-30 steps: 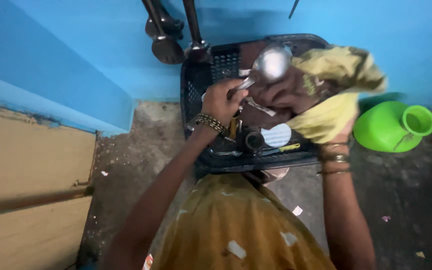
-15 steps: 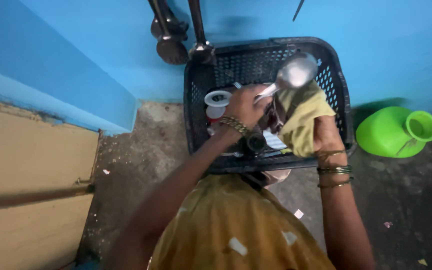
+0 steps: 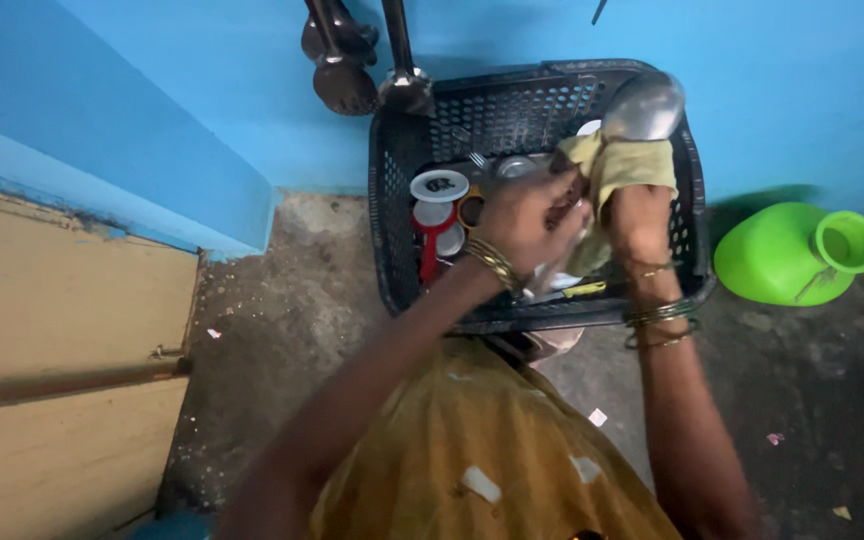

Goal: The person dries various kitchen items including a ladle, plates, cups, and a container using a yellow cloth. The person places the dried items into a dish rack or onto a shelf.

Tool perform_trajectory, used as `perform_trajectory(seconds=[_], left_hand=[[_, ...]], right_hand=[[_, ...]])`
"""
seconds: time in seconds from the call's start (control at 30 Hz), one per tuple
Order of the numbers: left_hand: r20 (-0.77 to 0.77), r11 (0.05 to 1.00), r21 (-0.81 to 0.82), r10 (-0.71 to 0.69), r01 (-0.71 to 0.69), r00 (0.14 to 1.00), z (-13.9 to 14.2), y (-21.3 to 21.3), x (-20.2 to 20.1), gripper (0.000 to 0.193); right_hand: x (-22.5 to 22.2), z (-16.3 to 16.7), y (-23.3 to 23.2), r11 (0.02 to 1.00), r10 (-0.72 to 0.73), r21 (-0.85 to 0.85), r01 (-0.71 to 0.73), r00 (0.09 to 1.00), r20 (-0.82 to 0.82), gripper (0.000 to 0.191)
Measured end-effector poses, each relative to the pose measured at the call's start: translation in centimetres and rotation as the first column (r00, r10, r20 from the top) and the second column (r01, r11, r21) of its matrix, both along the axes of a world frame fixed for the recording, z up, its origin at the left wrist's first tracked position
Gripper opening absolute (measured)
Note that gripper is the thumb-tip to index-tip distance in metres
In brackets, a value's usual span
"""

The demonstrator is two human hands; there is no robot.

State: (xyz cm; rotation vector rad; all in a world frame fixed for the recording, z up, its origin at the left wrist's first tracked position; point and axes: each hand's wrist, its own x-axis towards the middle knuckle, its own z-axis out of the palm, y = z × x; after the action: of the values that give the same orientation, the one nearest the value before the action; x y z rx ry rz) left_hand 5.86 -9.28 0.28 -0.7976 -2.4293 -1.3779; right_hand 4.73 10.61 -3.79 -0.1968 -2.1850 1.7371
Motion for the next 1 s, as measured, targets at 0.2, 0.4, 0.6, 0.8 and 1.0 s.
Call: perform_trajectory(seconds=[0.2, 0.4, 0.6, 0.8, 1.0], left_hand=[[0.373, 0.934, 0.354, -0.090, -0.051, 0.924, 2.8, -1.8, -5.4, 0.073], [0.388, 0.657, 0.750, -0.339, -0.080, 0.857, 3.4, 2.2, -6.2, 0.064], [0.452, 0.338, 0.883, -0.418, -0.326, 0.788, 4.1, 3.6, -7.7, 0.059], [0.359, 0.231, 0.931, -0.445, -0.282, 0.820, 2.9, 1.8, -9.6, 0.052], [0.347, 0.169, 0.936, -0.319, -0.308, 0.882, 1.4, -1.6, -11.7, 0.048]], right_hand=[[2.1, 2.9, -1.0, 0.978, 0.187, 0.041, -0.203, 0.951, 0.248, 0.033], [0.7, 0.9, -2.0, 0.920, 0.311, 0.208, -0.333, 0.941, 0.133, 0.035], [0.7, 1.5, -3.7, 0.935, 0.279, 0.186, -0.303, 0.950, 0.141, 0.032], [1.9, 2.7, -3.5, 0.718, 0.470, 0.574, -0.394, 0.882, 0.016, 0.031], [2.8, 0.1, -0.9, 0.797, 0.460, 0.308, -0.519, 0.853, 0.247, 0.034]])
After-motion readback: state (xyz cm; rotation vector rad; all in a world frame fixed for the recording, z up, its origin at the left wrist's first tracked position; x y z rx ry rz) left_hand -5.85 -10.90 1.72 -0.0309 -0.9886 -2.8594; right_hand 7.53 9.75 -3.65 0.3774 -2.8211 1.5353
